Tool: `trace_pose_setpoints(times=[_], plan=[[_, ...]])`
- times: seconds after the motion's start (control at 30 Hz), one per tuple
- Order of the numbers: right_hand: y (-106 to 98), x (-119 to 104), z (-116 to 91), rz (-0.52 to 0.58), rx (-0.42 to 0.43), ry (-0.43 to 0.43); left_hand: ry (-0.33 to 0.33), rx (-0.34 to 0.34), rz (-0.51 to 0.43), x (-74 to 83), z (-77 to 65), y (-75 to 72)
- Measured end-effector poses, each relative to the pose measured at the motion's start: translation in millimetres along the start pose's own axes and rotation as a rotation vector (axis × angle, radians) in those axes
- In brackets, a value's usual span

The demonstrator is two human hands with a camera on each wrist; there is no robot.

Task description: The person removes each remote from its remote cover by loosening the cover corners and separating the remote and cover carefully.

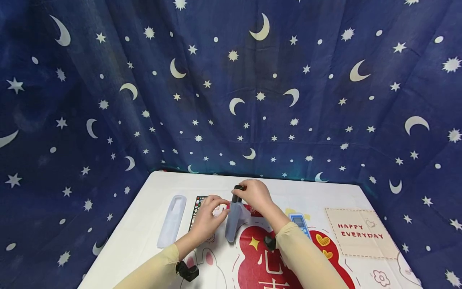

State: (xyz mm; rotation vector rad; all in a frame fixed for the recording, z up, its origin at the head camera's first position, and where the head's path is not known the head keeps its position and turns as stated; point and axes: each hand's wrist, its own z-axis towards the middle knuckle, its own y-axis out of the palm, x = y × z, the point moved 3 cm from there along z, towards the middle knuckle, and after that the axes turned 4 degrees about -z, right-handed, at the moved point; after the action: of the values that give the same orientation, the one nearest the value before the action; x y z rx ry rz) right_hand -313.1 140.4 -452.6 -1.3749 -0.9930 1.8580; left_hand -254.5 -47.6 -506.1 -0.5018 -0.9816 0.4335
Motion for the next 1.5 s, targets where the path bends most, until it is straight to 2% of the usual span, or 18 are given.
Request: trace_pose_setpoints(times=[0.07,0.17,0.3,0.43,0.63,0.87,0.97,1.1,1.17,1.27,1.37,1.5], plan=[[0.8,-0.8,4.1,-0.040,0.017,-0.005,0.055,0.004,0.035,5.5,2.6,3.6],[1.9,-2.7,9.2,-0.094,0.035,-0.002,0.099,0.027,0.071,12.1,8.9,9.3],[3.1,-7.8,14.8,-0.163,0.050,0.004,0.075,0.060,0.104,14.6,17.6,15.0],[4.0,-14.2,18.6,-0.213,0.062,0.003,0.037,0.082,0.139,10.8,22.3,17.1],[8.3,-23.3,18.9,-0.221,0.055,-0.006,0.076,0.087,0.200,7.6,20.9,16.3],[18.0,-24.3,15.7,-0.140,0.064,-0.047,0.115,0.007,0.293,8.0,2.3,21.9],[20.9,-22.1,14.4,-0.121,0.073,-0.050,0.114,0.004,0.286,5.1,-3.1,25.1],[23.3,-22.0,12.8,-0.092,0.057,-0.076,0.086,0.028,0.186,2.7,-3.2,22.9],[23.0,-21.0,11.0,-0.048,0.034,-0.078,0.066,0.045,0.120,0.7,-3.8,18.7],[20.1,-16.5,7.3,0.042,-0.005,-0.057,0.024,0.079,0.069,-6.1,-5.1,10.3],[17.4,-11.2,4.7,0.118,-0.042,-0.033,-0.029,0.104,0.076,-15.8,-6.0,2.0],[17.9,-5.5,3.2,0.186,-0.086,-0.016,-0.069,0.075,0.107,-25.1,-8.2,-3.9]])
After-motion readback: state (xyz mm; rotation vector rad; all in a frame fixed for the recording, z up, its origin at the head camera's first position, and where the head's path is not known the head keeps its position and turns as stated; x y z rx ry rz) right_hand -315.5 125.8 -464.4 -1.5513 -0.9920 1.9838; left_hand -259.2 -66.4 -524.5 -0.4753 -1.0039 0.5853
